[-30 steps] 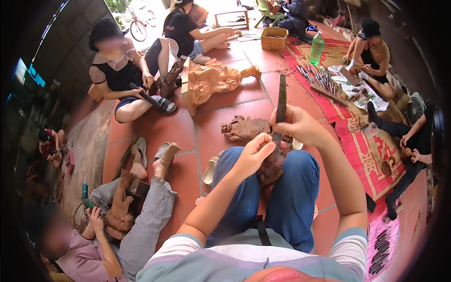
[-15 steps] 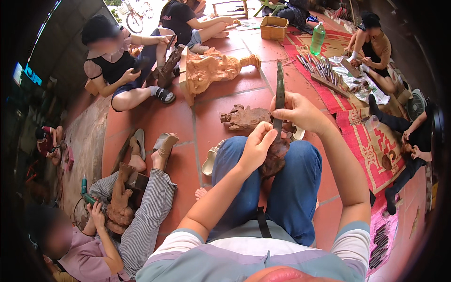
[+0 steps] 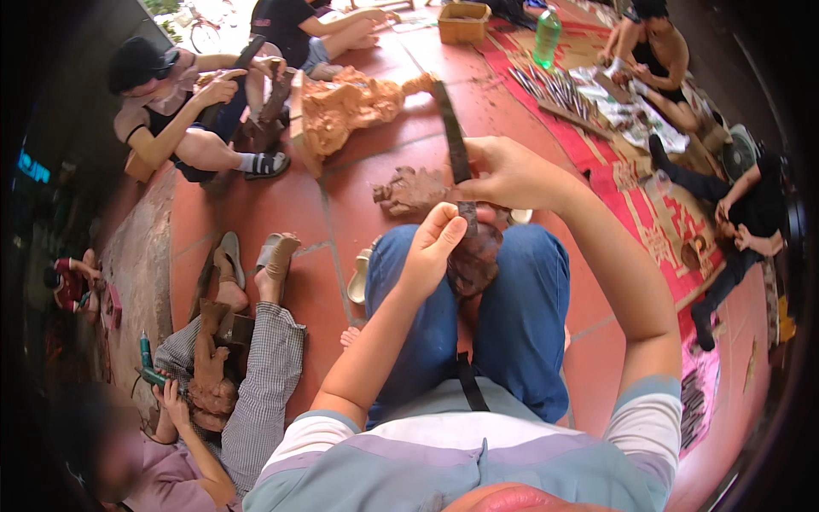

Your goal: The person carves a piece of wood using a knife while sitting on the floor. They hold the wood with one hand and use the knife with the other to shape and smooth the surface.

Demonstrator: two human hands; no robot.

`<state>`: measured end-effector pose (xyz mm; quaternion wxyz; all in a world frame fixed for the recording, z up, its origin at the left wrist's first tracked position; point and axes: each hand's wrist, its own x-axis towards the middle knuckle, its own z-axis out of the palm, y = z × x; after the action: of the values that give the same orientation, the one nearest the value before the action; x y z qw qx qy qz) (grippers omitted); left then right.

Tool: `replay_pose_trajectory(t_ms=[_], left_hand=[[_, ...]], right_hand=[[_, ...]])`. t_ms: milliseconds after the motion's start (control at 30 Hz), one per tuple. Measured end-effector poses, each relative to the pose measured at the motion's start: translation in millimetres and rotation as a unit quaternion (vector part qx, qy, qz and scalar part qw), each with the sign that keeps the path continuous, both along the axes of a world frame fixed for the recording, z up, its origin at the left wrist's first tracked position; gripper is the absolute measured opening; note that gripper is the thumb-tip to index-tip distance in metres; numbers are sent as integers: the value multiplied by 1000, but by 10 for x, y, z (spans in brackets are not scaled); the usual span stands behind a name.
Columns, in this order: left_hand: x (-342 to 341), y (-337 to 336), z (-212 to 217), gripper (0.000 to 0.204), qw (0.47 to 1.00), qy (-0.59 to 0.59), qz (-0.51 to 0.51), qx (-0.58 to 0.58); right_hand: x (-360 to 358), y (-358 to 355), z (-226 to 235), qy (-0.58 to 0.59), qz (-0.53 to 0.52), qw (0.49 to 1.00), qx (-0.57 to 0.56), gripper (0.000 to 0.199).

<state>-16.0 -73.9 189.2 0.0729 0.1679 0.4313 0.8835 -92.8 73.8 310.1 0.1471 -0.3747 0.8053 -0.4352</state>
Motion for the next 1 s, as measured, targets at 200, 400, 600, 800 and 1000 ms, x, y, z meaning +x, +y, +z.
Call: replay_pose_trajectory(t_ms=[200,400,600,800,1000], left_hand=[[-147,193,7,13,986,-7,139,-91],[68,150,20,18,992,23,121,-27],[-27,51,31,19,998,-6,64,-22],[-28,150,6,20,974,48,159,-157],[65,60,10,18,986,53,121,-104]], right_hand=[[-212,-65,-2,-5,-61,997,57,18],[-3,-144,6,-43,-20,997,53,20],[-154,-151,-41,-17,-30,998,55,18],[-76,-97,-45,-25,-39,998,41,18],[179,-161,104,50,-37,996,63,12]])
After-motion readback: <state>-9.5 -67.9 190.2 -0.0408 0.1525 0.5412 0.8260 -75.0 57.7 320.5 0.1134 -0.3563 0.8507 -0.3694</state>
